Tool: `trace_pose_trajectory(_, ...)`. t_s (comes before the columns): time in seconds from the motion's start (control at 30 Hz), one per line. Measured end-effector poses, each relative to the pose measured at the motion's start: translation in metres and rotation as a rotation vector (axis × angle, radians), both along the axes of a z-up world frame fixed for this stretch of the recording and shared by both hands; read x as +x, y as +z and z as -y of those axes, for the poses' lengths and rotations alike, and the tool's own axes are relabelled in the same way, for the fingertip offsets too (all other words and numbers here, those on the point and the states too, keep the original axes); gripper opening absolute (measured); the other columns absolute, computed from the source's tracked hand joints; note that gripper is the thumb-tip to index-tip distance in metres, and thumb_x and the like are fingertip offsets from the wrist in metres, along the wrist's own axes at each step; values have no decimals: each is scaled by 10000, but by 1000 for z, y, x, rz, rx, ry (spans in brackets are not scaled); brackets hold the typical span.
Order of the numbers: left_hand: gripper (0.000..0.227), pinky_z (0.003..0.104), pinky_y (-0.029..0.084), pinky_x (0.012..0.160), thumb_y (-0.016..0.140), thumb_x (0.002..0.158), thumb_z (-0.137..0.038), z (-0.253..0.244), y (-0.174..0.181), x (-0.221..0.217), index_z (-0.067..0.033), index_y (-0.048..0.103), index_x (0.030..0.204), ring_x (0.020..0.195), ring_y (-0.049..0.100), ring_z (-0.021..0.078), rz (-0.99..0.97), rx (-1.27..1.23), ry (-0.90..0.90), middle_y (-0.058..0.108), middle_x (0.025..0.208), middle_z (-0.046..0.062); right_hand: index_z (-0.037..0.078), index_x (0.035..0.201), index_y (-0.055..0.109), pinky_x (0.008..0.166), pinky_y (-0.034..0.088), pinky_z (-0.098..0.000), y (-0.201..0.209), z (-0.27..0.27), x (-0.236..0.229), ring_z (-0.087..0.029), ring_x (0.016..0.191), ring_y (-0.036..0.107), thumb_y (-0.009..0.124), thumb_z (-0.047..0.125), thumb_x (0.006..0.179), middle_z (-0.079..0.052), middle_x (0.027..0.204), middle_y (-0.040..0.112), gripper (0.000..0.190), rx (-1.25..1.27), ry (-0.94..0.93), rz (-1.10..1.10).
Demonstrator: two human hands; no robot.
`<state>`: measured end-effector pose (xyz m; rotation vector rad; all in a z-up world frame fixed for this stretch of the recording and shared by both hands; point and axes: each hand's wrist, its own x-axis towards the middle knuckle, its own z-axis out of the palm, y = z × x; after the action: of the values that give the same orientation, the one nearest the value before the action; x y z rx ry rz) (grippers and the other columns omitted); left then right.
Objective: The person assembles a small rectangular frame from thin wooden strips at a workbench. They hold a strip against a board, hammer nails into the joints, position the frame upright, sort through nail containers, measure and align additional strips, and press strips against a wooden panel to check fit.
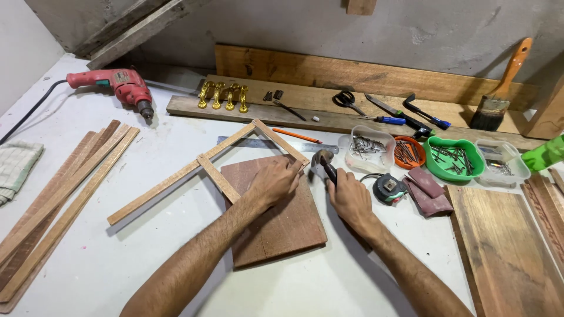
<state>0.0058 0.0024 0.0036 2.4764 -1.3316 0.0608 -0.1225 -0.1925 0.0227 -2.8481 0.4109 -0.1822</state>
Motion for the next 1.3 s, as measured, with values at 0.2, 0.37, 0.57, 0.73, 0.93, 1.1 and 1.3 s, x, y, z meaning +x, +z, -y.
trace_pose_trajectory(0.2, 384, 391, 624, 620, 515, 1063, -369, -14, -15, 18, -118, 613, 1336, 769, 663, 236, 218, -131, -84, 650, 918, 150, -39, 1194, 571, 591, 593, -433, 3, -15, 2, -324, 880, 649, 613, 308, 995, -227, 992, 654, 402, -126, 10, -6)
trace_pose_trajectory(0.37, 399, 356, 628, 591, 450, 1094, -388, -43, 16, 4, -209, 551, 1436, 791, 653, 235, 268, 63, -154, 632, 960, 141, -28, 1173, 585, 698, 585, -466, -8, -13, 3, -335, 940, 633, 620, 340, 1002, -227, 1016, 664, 407, -232, 18, 15)
trace_pose_trajectory(0.57, 414, 316, 627, 610, 417, 1102, -365, -72, 9, 24, -286, 466, 1506, 858, 642, 196, 460, 147, -338, 607, 1022, 81, 4, 1249, 585, 798, 555, -495, 21, -7, 10, -363, 1002, 615, 670, 357, 964, -239, 1100, 643, 461, -186, 37, 39)
trace_pose_trajectory(0.73, 481, 272, 609, 642, 437, 1074, -347, -100, 22, 24, -276, 399, 1548, 899, 623, 176, 618, 208, -433, 602, 990, 32, -18, 1384, 555, 914, 532, -491, 94, -36, 21, -366, 1063, 615, 656, 278, 991, -226, 1176, 635, 503, -121, 171, 465)
trace_pose_trajectory(0.93, 547, 237, 567, 662, 451, 1074, -207, -138, 30, 1, -239, 359, 1612, 851, 584, 144, 744, 272, -532, 577, 1009, 26, -46, 1435, 509, 1089, 425, -476, 76, -55, 100, -444, 1317, 517, 626, 321, 1033, -294, 1402, 551, 557, -31, 437, 522)
trace_pose_trajectory(1.1, 584, 275, 521, 780, 424, 1101, -290, -185, 19, -7, -252, 263, 1661, 920, 562, 138, 901, 193, -678, 560, 1007, 5, -12, 1413, 550, 1079, 461, -481, 28, -73, 148, -379, 1259, 583, 557, 404, 1065, -235, 1367, 618, 541, 201, 499, 91)
trace_pose_trajectory(1.3, 648, 352, 514, 823, 402, 1045, -556, -239, 7, 6, -325, 217, 1621, 900, 569, 185, 812, 147, -628, 584, 1025, 58, 53, 1267, 684, 907, 554, -422, 17, -92, 157, -259, 1054, 687, 566, 396, 1049, -134, 1155, 732, 423, 245, 500, 49)
